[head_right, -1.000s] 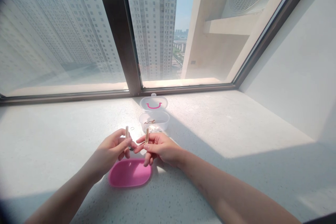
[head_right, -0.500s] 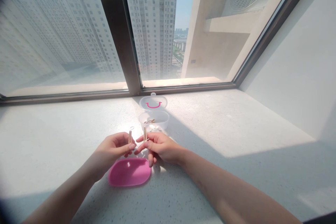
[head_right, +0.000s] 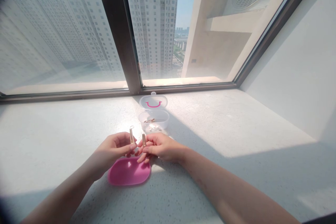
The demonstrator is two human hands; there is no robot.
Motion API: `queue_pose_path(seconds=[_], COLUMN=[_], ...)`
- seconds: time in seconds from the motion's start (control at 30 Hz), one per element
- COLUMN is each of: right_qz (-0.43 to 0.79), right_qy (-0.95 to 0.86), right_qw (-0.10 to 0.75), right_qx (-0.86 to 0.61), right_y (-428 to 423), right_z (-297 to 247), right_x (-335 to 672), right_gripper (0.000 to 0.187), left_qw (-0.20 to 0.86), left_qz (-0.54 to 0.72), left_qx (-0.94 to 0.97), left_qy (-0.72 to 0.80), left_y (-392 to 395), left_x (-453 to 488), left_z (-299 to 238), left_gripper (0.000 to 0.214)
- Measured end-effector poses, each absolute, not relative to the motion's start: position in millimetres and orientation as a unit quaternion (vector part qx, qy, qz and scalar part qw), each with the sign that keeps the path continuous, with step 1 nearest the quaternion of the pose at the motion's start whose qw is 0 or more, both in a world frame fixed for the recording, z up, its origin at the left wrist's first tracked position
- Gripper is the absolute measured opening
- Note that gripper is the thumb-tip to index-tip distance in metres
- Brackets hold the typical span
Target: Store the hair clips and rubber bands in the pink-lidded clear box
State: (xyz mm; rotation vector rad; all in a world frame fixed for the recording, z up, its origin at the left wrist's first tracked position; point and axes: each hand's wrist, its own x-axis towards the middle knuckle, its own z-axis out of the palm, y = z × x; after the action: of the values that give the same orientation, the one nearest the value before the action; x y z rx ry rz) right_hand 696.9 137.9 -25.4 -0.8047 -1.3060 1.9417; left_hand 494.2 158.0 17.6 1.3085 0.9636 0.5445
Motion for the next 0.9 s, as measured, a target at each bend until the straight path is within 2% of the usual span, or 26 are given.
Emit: queue_pose_path(seconds=[0.33, 0.63, 0.9], right_qz=[0.753, 0.713, 0.705], right_qy=[-0.477, -0.518, -0.530], right_qw=[0.319, 0.310, 0.313], right_qx=[-0.322, -0.356, -0.353], right_y=[137.8, 137.7, 138.5], right_z=[-26.8, -22.3, -27.2], right_x=[698.6, 701.8, 701.6], right_gripper=[0.033, 0.030, 0.036], left_qw=[0.654, 0.642, 0.617], left_qz=[0.231, 0.228, 0.204], left_qx=[0.591, 0.600, 0.647], left_qy=[0.412, 0.419, 0.399], left_y=[160.1, 160.0, 154.7], left_x=[491.7, 489.5, 493.5], left_z=[13.8, 9.9, 19.1], left_gripper=[0.018, 0.018, 0.019])
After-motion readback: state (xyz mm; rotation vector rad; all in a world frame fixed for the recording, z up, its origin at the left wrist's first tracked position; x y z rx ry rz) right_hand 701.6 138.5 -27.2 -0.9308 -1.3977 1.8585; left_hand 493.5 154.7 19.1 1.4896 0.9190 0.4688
